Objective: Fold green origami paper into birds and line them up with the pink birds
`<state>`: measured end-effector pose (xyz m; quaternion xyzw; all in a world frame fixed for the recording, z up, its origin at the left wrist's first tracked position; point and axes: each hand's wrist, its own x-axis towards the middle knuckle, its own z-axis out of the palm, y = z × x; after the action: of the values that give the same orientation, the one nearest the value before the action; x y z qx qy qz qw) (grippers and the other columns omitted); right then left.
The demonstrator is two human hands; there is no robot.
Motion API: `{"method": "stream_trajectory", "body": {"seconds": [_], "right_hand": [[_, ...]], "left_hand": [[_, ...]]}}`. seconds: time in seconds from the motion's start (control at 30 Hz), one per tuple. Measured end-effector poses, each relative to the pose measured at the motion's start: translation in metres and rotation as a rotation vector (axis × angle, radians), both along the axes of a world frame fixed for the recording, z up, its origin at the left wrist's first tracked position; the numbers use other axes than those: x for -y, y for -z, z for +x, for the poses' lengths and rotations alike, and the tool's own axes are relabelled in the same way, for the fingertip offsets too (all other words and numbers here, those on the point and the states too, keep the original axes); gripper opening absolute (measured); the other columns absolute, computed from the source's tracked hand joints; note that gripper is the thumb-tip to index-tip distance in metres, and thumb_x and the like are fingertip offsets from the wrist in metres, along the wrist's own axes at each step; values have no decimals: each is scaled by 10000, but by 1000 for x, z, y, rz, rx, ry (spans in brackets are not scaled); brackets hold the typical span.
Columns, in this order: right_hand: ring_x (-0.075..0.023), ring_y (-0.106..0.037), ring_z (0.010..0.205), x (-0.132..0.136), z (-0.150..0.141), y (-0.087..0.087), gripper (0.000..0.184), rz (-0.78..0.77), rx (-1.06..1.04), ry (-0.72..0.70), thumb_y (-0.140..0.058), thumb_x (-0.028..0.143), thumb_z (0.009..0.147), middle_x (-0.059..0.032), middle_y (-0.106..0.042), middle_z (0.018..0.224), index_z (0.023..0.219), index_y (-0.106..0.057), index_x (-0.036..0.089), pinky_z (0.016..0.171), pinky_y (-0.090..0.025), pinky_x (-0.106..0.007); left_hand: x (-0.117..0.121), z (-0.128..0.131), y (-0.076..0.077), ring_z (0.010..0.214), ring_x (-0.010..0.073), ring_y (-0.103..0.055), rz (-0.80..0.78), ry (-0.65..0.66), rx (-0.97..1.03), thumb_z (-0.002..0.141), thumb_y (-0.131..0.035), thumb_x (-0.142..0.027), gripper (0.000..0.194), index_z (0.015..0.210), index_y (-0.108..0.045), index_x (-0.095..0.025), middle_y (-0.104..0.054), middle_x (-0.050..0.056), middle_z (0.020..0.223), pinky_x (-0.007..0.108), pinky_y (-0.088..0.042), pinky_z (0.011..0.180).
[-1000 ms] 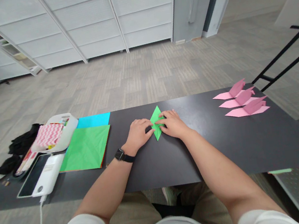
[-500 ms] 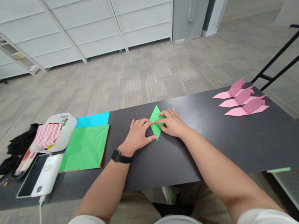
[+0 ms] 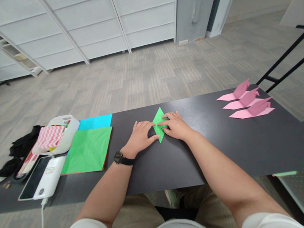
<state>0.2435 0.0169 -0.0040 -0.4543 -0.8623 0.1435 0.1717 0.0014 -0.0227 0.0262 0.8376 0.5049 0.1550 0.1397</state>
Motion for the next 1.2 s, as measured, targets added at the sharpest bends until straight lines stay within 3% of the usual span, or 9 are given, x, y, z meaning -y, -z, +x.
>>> {"method": "stream_trajectory", "body": {"seconds": [0.2,0.57,0.83,1.2], "right_hand": [[-328,-549,1377,1,0,-2,333,-8,12,5,-648,275,975,-98,-615,1411,1267,-786,357,1249,-275,-721],[-337,-552,1384,-1,1,3,336,-4,7,-1,-664,258,969,-108,-612,1417,1271,-783,344,1239,-287,-733],[-338,-554,1369,-1,0,4,327,16,-11,0,-680,263,963,-104,-617,1403,1259,-787,352,1237,-289,-732],[-331,-564,1366,-1,2,4,375,9,-34,-8,-705,251,941,-93,-620,1404,1293,-765,363,1242,-297,-717]], "left_hand": [[1,3,-3,1340,346,-579,7,-13,-32,864,-847,-523,578,1346,-632,-287,-695,84,1367,696,-177,1307],[2,2,0,1335,328,-587,2,-33,-46,881,-825,-562,508,1266,-670,-270,-715,72,1342,684,-163,1308],[-8,5,7,1214,271,-637,48,-95,-8,991,-728,-416,196,1119,-731,-268,-772,38,1192,595,-236,1298],[-3,2,2,1268,300,-603,32,-35,-34,894,-831,-510,384,1203,-738,-300,-742,39,1237,654,-174,1304]]}}
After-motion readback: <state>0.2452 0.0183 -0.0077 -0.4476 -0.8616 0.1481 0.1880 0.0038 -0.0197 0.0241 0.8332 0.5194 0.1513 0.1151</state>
